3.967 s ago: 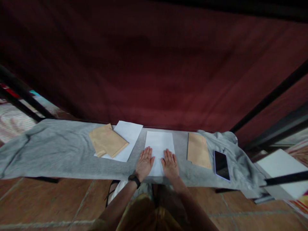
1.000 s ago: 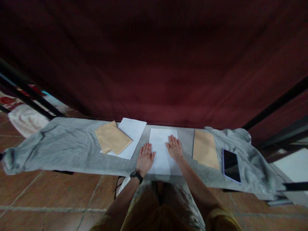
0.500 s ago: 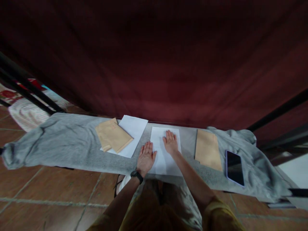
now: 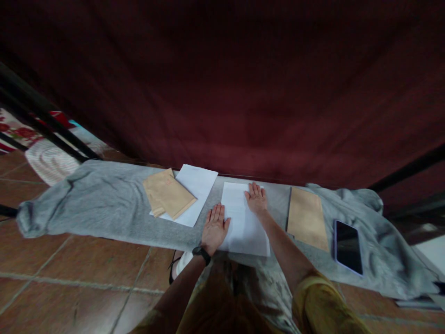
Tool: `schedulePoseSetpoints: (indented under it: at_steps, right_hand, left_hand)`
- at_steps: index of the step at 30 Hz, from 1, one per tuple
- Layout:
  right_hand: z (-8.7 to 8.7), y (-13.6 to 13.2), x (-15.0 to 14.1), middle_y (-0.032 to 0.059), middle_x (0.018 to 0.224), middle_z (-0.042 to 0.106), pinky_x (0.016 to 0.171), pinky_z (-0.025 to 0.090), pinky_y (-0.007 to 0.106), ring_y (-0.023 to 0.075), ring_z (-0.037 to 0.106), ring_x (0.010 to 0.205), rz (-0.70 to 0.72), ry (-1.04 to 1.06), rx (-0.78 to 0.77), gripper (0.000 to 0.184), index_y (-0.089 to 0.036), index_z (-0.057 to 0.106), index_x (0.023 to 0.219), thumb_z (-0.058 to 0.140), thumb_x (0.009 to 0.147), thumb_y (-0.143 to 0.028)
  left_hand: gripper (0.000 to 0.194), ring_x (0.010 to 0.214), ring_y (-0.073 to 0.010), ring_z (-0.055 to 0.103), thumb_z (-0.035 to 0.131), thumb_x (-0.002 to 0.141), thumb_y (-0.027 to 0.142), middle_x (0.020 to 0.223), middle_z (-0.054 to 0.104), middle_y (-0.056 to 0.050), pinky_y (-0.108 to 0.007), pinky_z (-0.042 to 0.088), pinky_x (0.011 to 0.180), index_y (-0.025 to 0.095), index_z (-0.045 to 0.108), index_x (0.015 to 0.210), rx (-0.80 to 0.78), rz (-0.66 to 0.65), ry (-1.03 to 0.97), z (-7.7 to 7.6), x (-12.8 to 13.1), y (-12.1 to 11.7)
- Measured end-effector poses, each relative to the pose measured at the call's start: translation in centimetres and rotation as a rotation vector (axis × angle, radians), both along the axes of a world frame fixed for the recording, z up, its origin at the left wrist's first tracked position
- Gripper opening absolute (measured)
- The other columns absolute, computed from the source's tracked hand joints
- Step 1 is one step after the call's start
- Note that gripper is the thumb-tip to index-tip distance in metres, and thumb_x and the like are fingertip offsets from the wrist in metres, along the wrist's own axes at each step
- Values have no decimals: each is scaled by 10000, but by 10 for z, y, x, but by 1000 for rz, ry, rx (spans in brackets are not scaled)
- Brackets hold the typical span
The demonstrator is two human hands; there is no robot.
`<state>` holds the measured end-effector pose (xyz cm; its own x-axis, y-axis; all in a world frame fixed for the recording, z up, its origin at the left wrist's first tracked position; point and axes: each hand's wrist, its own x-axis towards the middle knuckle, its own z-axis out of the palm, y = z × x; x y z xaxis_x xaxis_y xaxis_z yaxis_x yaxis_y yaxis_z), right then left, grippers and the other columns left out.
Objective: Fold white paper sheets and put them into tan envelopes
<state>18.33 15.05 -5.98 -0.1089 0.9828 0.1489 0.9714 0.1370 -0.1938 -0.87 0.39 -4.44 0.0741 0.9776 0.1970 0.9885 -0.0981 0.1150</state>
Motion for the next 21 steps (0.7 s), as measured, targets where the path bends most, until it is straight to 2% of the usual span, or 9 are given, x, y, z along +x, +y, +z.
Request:
schedulePoseSetpoints:
  at_steps: [7, 13, 18, 21]
  right_hand:
    - [-5, -3, 26, 157, 1621, 371, 1221, 229, 467, 286, 367, 1484, -76, 2, 46, 621, -79, 378, 1560, 237, 1061, -420]
    - [-7, -14, 42, 216, 1576, 428, 1190, 279, 487, 307, 400, 1460, -123, 18, 106, 633, -36, 399, 1539, 246, 1055, -415]
    - [-7, -40, 40, 256, 1550, 445, 1177, 298, 517, 331, 441, 1431, -140, 23, 149, 623, 10, 420, 1513, 233, 1060, -376]
    - [-11, -66, 25, 189, 1583, 425, 1197, 291, 475, 294, 404, 1463, -67, 22, 161, 604, -52, 408, 1538, 256, 1066, -398]
  left_hand:
    - [608, 1512, -251, 342, 294, 1047, 412, 1604, 397, -137, -446, 267, 1250, 79, 391, 1546, -19, 8, 21, 1, 1, 0]
    - [600, 1513, -246, 339, 311, 1044, 404, 1605, 397, -136, -431, 256, 1253, 81, 401, 1542, -14, 11, 24, 3, 2, -1]
    - [601, 1512, -239, 341, 305, 1047, 411, 1606, 396, -134, -420, 231, 1259, 88, 396, 1546, -9, 17, 24, 3, 2, -1]
    - [603, 1515, -244, 334, 316, 1044, 408, 1600, 407, -139, -423, 223, 1263, 85, 394, 1547, -11, 15, 7, 2, 2, 0]
